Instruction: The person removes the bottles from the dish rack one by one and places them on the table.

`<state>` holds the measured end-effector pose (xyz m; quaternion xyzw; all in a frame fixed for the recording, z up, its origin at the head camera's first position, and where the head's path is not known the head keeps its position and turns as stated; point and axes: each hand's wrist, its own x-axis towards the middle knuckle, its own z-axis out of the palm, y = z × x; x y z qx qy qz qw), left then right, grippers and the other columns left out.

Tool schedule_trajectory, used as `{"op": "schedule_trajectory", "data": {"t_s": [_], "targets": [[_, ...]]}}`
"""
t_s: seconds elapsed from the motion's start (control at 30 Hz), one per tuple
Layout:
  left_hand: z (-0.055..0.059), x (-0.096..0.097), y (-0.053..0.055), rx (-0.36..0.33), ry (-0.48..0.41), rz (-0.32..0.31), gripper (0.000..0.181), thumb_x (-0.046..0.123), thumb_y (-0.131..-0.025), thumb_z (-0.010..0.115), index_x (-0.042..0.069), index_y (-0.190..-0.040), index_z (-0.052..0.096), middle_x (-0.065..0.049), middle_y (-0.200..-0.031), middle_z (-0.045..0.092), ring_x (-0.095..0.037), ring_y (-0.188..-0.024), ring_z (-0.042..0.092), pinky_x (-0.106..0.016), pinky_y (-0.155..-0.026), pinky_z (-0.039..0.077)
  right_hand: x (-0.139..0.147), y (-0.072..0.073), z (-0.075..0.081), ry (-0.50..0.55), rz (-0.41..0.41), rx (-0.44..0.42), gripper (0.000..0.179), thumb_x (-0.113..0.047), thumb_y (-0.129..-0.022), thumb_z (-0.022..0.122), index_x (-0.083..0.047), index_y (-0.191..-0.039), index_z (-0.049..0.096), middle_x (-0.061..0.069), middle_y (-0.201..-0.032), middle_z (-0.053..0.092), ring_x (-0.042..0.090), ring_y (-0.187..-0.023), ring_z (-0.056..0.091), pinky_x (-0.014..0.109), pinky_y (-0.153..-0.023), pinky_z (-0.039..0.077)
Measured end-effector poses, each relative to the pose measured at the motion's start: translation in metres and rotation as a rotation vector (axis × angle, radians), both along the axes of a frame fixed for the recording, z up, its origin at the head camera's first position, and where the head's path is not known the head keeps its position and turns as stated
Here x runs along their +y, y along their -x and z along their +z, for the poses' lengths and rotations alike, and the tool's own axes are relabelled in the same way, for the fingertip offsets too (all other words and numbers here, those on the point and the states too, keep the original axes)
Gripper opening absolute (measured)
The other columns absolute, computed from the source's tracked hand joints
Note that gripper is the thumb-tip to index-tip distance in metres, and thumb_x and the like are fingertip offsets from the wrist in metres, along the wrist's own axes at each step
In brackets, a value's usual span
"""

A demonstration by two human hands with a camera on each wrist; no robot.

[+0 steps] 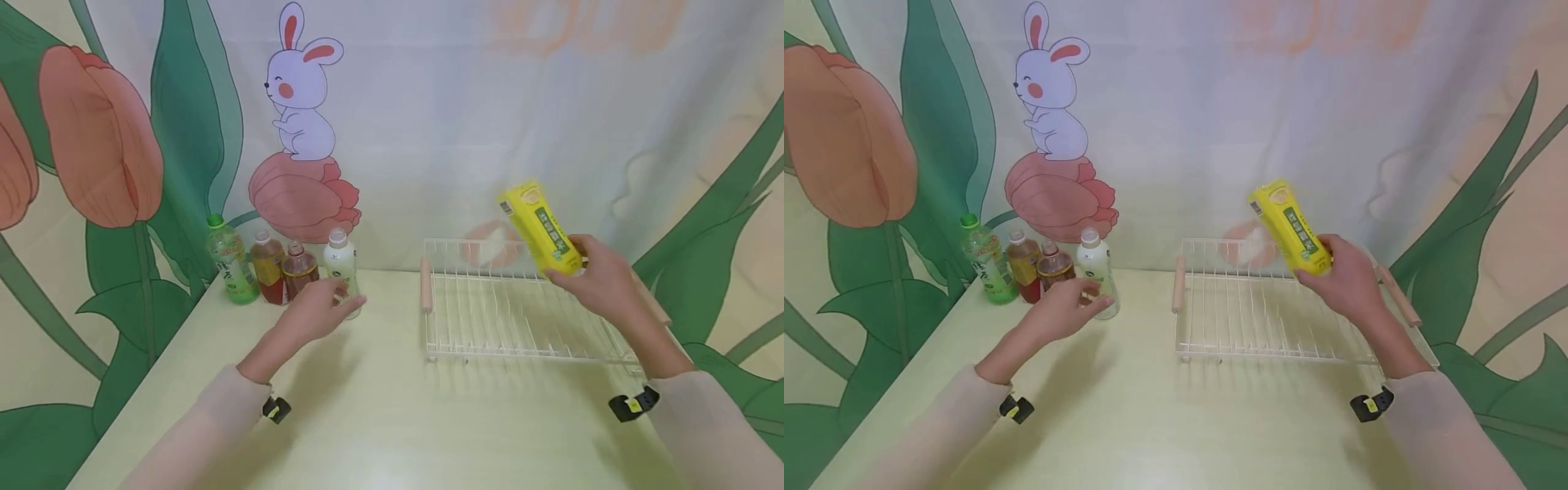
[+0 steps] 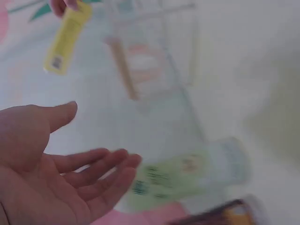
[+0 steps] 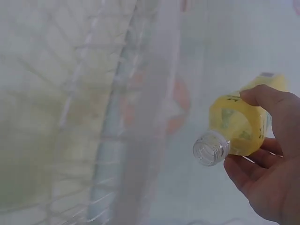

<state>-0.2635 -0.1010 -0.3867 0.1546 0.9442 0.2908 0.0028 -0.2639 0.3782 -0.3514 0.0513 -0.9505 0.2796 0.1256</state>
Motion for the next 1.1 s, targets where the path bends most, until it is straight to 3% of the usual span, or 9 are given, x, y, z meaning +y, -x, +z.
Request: {"op": "schedule_trajectory", "data": {"t_s": [0.1, 0.2, 0.33, 0.43, 0.57, 0.73, 0.93, 1.1], "targets": [[0.033, 0.022, -0.013, 0.168, -0.026, -0.102, 0.059, 0.047, -0.101, 0.071, 0.005, -0.143, 0.062, -0.010, -0.136, 0.067, -0.029, -0.122, 0.066, -0.048, -0.099, 0.058, -0.026, -0.010, 0.017, -0.060, 0.072, 0.043, 0.077, -0.031, -0.093, 0.082, 0.002, -0.153, 0.045, 0.025, -0.143, 0.056, 0.042, -0.115, 0.058, 0.055, -0.083, 0.058], [0.057, 0.044, -0.020, 0.407, -0.018, -0.219, 0.057, 0.042, -0.097, 0.079, 0.008, -0.141, 0.063, -0.006, -0.135, 0.065, -0.026, -0.125, 0.062, -0.042, -0.102, 0.056, -0.050, -0.017, 0.030, -0.144, 0.151, 0.072, 0.073, -0.025, -0.091, 0.084, 0.002, -0.150, 0.050, 0.022, -0.137, 0.059, 0.039, -0.112, 0.059, 0.058, -0.088, 0.057], [0.071, 0.070, -0.025, 0.700, 0.084, -0.364, 0.061, 0.037, -0.091, 0.086, 0.006, -0.139, 0.064, -0.007, -0.134, 0.065, -0.026, -0.127, 0.059, -0.038, -0.105, 0.053, -0.078, -0.029, 0.036, -0.273, 0.249, 0.099, 0.069, -0.022, -0.087, 0.087, 0.000, -0.144, 0.056, 0.017, -0.129, 0.063, 0.033, -0.104, 0.060, 0.052, -0.084, 0.060], [0.070, 0.085, -0.028, 0.817, 0.235, -0.405, 0.070, 0.043, -0.089, 0.087, 0.006, -0.142, 0.062, -0.007, -0.137, 0.064, -0.027, -0.130, 0.056, -0.041, -0.106, 0.051, -0.093, -0.038, 0.036, -0.355, 0.322, 0.131, 0.067, -0.022, -0.082, 0.090, -0.002, -0.139, 0.060, 0.013, -0.124, 0.064, 0.028, -0.100, 0.061, 0.046, -0.081, 0.061], [0.061, 0.095, -0.030, 0.800, 0.366, -0.426, 0.076, 0.053, -0.087, 0.085, 0.012, -0.146, 0.060, -0.004, -0.140, 0.063, -0.025, -0.132, 0.055, -0.042, -0.107, 0.049, -0.108, -0.052, 0.035, -0.437, 0.444, 0.200, 0.068, -0.023, -0.077, 0.095, -0.004, -0.135, 0.064, 0.008, -0.120, 0.065, 0.023, -0.098, 0.062, 0.037, -0.078, 0.062], [0.050, 0.095, -0.035, 0.711, 0.367, -0.463, 0.063, 0.053, -0.088, 0.085, 0.018, -0.137, 0.067, 0.001, -0.129, 0.065, -0.020, -0.116, 0.062, -0.036, -0.094, 0.054, -0.121, -0.072, 0.039, -0.527, 0.554, 0.226, 0.067, -0.025, -0.077, 0.096, -0.005, -0.132, 0.065, 0.006, -0.121, 0.065, 0.022, -0.101, 0.063, 0.036, -0.080, 0.062], [0.050, 0.095, -0.038, 0.693, 0.335, -0.452, 0.057, 0.052, -0.087, 0.086, 0.020, -0.130, 0.070, 0.004, -0.121, 0.067, -0.017, -0.106, 0.061, -0.031, -0.086, 0.055, -0.126, -0.078, 0.042, -0.570, 0.563, 0.260, 0.067, -0.024, -0.075, 0.097, -0.005, -0.131, 0.065, 0.006, -0.120, 0.066, 0.023, -0.104, 0.064, 0.037, -0.082, 0.063], [0.049, 0.096, -0.035, 0.678, 0.317, -0.443, 0.056, 0.050, -0.087, 0.087, 0.020, -0.131, 0.070, 0.004, -0.123, 0.067, -0.017, -0.108, 0.061, -0.031, -0.087, 0.055, -0.126, -0.078, 0.040, -0.564, 0.551, 0.280, 0.069, -0.025, -0.077, 0.097, -0.004, -0.134, 0.065, 0.007, -0.122, 0.067, 0.026, -0.109, 0.065, 0.040, -0.085, 0.063]]}}
